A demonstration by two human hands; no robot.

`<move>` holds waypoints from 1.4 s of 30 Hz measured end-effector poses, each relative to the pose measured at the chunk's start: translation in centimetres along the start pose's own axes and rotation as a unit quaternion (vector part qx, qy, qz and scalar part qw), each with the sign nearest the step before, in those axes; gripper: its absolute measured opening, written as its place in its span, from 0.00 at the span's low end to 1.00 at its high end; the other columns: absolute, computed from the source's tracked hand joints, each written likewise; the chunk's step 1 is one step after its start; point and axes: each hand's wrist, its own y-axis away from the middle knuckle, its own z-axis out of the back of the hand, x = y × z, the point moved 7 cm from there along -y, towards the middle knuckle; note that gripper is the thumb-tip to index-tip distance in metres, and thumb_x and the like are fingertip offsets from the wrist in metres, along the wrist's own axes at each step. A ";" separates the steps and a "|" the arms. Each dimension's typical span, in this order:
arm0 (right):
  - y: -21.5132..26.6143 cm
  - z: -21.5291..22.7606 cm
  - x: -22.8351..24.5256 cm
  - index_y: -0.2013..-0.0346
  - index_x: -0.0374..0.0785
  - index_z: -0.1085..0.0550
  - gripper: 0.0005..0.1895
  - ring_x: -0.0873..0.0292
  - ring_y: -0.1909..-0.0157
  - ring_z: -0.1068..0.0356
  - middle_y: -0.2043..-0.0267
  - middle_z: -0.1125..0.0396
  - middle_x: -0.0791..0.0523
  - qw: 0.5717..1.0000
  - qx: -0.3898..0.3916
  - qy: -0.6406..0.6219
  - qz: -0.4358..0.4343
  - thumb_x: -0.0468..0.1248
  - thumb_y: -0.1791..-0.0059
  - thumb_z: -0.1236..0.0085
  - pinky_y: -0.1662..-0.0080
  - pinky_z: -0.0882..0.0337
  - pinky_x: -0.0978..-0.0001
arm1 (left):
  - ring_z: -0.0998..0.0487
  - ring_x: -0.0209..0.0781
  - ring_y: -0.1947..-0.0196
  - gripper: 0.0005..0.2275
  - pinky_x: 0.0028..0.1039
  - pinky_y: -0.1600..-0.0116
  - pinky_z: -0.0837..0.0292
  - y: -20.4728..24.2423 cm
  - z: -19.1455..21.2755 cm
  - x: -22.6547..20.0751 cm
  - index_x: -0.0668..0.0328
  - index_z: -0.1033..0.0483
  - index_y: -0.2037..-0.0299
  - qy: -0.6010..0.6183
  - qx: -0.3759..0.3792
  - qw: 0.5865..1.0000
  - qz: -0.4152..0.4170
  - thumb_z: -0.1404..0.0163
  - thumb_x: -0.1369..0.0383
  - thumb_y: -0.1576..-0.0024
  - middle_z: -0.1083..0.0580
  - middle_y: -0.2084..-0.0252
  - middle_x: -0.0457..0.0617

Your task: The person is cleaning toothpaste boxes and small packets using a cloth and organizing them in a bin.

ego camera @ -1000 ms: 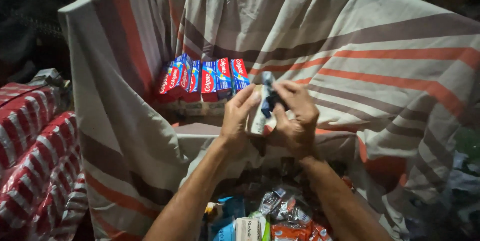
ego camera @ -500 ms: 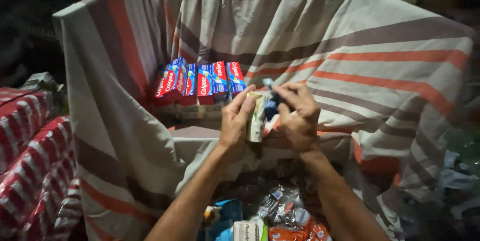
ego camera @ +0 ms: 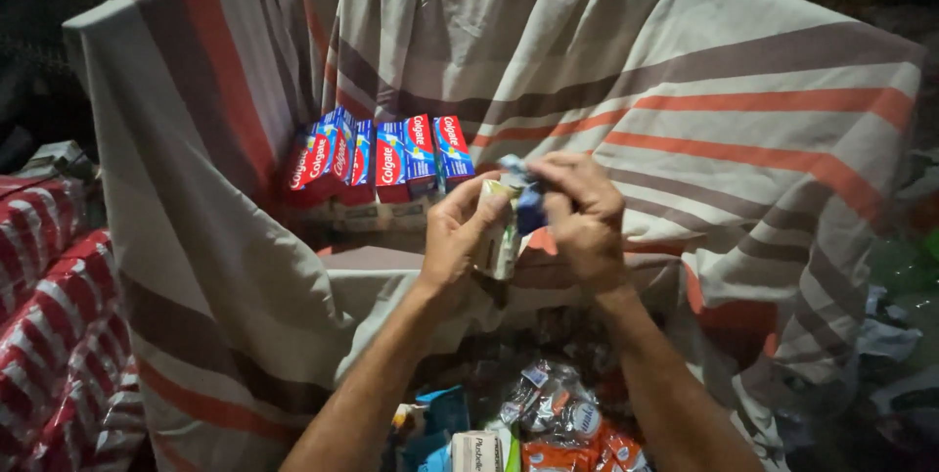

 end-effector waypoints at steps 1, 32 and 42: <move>0.3 -0.4 0.0 0.56 0.35 0.17 0.19 0.49 0.52 0.26 0.56 0.26 0.49 1.000 0.000 -0.001 0.000 0.21 0.53 0.53 0.48 0.27 0.59 | 0.22 0.37 0.54 0.21 0.31 0.47 0.20 0.0 0.0 -0.1 0.66 0.23 0.40 -0.001 -0.001 1.000 0.000 0.38 0.65 0.42 0.20 0.53 0.57; 2.0 -3.1 4.6 0.52 0.32 0.20 0.16 0.41 0.48 0.28 0.47 0.28 0.45 0.978 0.029 0.106 0.177 0.24 0.52 0.47 0.46 0.27 0.52 | 0.17 0.48 0.56 0.19 0.40 0.50 0.19 -0.6 1.0 0.9 0.65 0.25 0.37 0.174 -0.012 0.984 0.034 0.49 0.66 0.37 0.20 0.52 0.64; 3.5 -4.7 5.1 0.54 0.34 0.20 0.12 0.42 0.53 0.27 0.51 0.29 0.47 0.972 0.060 0.088 0.209 0.29 0.52 0.44 0.51 0.25 0.54 | 0.20 0.41 0.63 0.15 0.33 0.57 0.19 0.0 1.6 -1.2 0.60 0.21 0.43 0.119 -0.047 0.991 0.043 0.52 0.62 0.34 0.20 0.57 0.57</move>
